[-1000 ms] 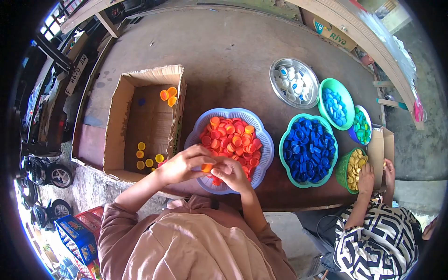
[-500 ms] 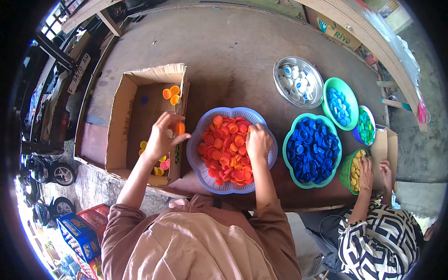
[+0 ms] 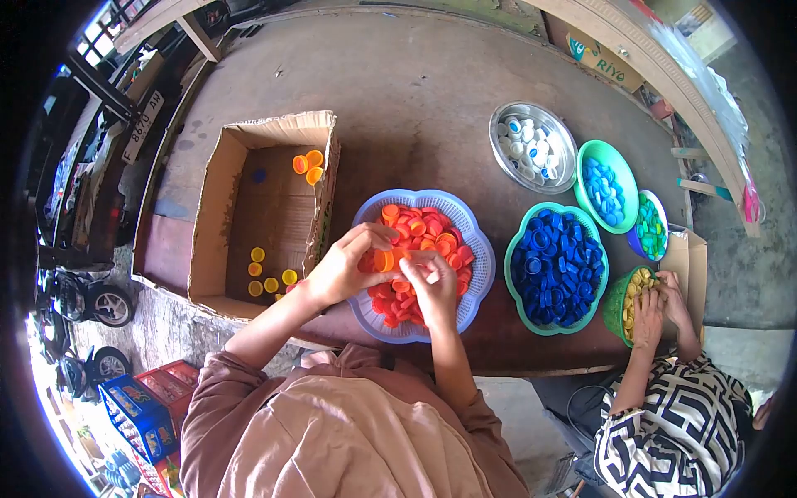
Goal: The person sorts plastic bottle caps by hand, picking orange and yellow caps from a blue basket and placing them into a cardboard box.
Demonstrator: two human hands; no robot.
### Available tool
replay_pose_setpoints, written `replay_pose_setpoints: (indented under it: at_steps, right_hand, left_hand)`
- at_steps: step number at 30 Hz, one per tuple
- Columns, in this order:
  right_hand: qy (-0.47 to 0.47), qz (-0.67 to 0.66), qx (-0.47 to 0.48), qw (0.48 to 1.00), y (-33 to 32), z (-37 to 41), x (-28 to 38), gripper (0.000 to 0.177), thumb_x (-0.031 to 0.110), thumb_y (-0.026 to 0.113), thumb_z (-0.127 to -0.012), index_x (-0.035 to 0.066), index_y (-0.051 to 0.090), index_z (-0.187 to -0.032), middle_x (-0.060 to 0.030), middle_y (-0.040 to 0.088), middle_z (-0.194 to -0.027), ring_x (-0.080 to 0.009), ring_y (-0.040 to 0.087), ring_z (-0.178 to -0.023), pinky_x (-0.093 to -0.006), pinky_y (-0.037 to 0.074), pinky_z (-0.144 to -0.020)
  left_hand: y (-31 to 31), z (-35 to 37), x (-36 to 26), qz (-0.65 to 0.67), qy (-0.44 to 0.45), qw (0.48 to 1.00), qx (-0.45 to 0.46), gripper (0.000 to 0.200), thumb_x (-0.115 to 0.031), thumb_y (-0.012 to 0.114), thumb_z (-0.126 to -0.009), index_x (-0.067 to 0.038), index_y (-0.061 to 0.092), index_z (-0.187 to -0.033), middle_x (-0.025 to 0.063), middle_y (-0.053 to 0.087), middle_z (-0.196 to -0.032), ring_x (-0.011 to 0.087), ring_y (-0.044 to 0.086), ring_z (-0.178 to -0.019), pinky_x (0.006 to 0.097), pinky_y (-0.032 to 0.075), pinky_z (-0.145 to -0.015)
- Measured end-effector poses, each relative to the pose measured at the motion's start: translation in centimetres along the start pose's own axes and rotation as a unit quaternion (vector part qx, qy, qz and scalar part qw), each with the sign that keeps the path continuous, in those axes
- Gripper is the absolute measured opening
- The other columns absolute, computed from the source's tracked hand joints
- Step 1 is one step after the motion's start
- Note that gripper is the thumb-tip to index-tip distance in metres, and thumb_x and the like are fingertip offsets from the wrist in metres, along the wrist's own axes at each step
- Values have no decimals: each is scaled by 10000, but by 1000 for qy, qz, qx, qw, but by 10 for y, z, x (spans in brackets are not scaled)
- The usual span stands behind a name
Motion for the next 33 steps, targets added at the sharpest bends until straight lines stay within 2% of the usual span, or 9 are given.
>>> replay_pose_setpoints:
  at_steps: [8,14,16,20,22,23,27,31,33]
  right_hand:
    - [20,-16,10,1000,9,10,-4,125,74,633,-868,4,589,-962,-46,602,-915,-107,623,-748,-243,538,-654]
    - [23,38,123,991,11,8,-6,141,48,627,-866,-1,590,-993,-42,616,-926,-102,615,-824,-227,507,-741]
    - [11,64,131,989,8,7,-5,159,35,626,-863,-6,589,-1012,-52,624,-950,-105,609,-871,-235,502,-763]
    - [-40,143,45,988,-19,-1,-11,215,38,653,-836,-7,592,-1038,-88,641,-996,-121,615,-876,-247,501,-763]
    - [-55,264,13,963,-27,-7,-11,228,64,680,-817,11,601,-1025,-92,645,-996,-118,620,-865,-243,497,-748]
    - [-72,342,-10,937,-30,-11,-10,233,84,699,-785,32,608,-994,-90,642,-957,-170,618,-867,-285,487,-754]
    - [-283,531,-35,798,-19,-32,4,256,122,709,-728,52,604,-951,-106,609,-897,-311,561,-845,-409,437,-777]
    - [-277,634,-61,719,-10,-57,-5,300,250,709,-728,86,618,-962,-82,608,-914,-295,556,-895,-429,434,-786]
    - [-258,655,-57,708,-9,-65,-9,299,259,715,-720,87,623,-946,-83,609,-915,-296,555,-898,-433,431,-792]
  left_hand:
    - [-3,6,7,46,-40,998,21,426,-180,823,-644,-4,547,-918,145,640,-1035,264,628,-975,357,508,-857]
    - [-12,10,3,78,-49,995,31,394,-185,809,-663,-19,613,-962,112,651,-986,267,632,-946,340,501,-846]
    - [-37,15,4,24,-60,998,-9,390,-177,817,-655,-41,632,-970,97,659,-963,235,641,-900,325,512,-809]
    - [-108,46,61,-36,-204,959,-194,335,-44,806,-641,-31,618,-918,90,648,-853,181,636,-758,303,523,-694]
    - [-125,57,93,-113,-270,944,-153,261,-26,764,-668,-21,593,-865,95,628,-808,181,634,-797,300,519,-681]
    - [-119,66,113,-121,-276,948,-104,263,-36,756,-662,-21,588,-864,108,626,-814,207,634,-798,309,516,-690]
    - [-73,89,161,-161,-285,943,60,318,-90,732,-618,-20,561,-877,170,611,-883,352,591,-866,388,485,-791]
    - [-51,88,162,-181,-250,949,62,277,2,633,-668,-4,573,-938,185,606,-913,355,592,-874,378,482,-780]
    - [-53,87,163,-181,-274,941,78,369,-26,701,-628,-14,552,-965,170,601,-946,349,593,-903,394,486,-797]
Point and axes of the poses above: each hand's wrist, its own z-axis away from the middle knuckle, its own y-axis out of the palm, x = y × z, the point moved 6 cm from there along -z, towards the middle knuckle
